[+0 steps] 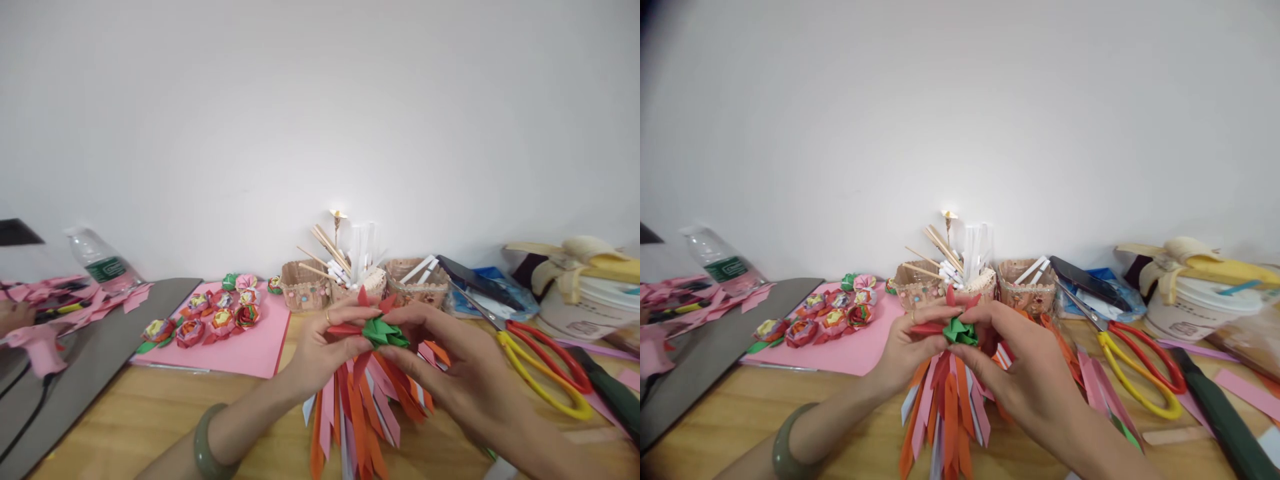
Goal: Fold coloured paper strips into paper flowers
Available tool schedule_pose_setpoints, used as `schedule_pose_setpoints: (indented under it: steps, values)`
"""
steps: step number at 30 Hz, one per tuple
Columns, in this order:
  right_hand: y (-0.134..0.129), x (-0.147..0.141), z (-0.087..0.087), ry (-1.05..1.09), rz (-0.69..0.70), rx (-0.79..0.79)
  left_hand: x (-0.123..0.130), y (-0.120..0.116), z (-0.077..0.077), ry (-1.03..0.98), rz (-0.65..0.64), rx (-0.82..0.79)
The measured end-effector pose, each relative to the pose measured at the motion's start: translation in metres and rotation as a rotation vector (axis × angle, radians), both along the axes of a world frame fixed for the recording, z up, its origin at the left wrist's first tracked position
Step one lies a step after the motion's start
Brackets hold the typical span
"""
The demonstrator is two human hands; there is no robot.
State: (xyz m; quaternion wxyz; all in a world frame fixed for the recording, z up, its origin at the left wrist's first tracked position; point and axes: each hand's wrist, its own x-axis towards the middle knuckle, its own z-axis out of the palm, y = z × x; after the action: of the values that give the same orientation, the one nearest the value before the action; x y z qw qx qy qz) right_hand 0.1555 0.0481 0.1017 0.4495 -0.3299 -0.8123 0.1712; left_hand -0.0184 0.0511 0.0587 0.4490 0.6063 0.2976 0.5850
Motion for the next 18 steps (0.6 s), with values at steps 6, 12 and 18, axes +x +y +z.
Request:
schedule_pose_setpoints:
  steps: [6, 12, 18]
  values:
    - [0.0017, 0.0004, -0.0043, -0.013, 0.014, 0.187, 0.0068, -0.0019, 0.0029, -0.025, 0.033, -0.065]
    - [0.0026, 0.0005, -0.0082, -0.024, 0.000, 0.229, 0.0043, -0.0054, 0.0062, 0.093, -0.025, -0.029]
    - [0.0034, 0.0002, -0.0095, -0.037, -0.008, 0.180, 0.0054, -0.0024, 0.0041, -0.011, -0.131, -0.168]
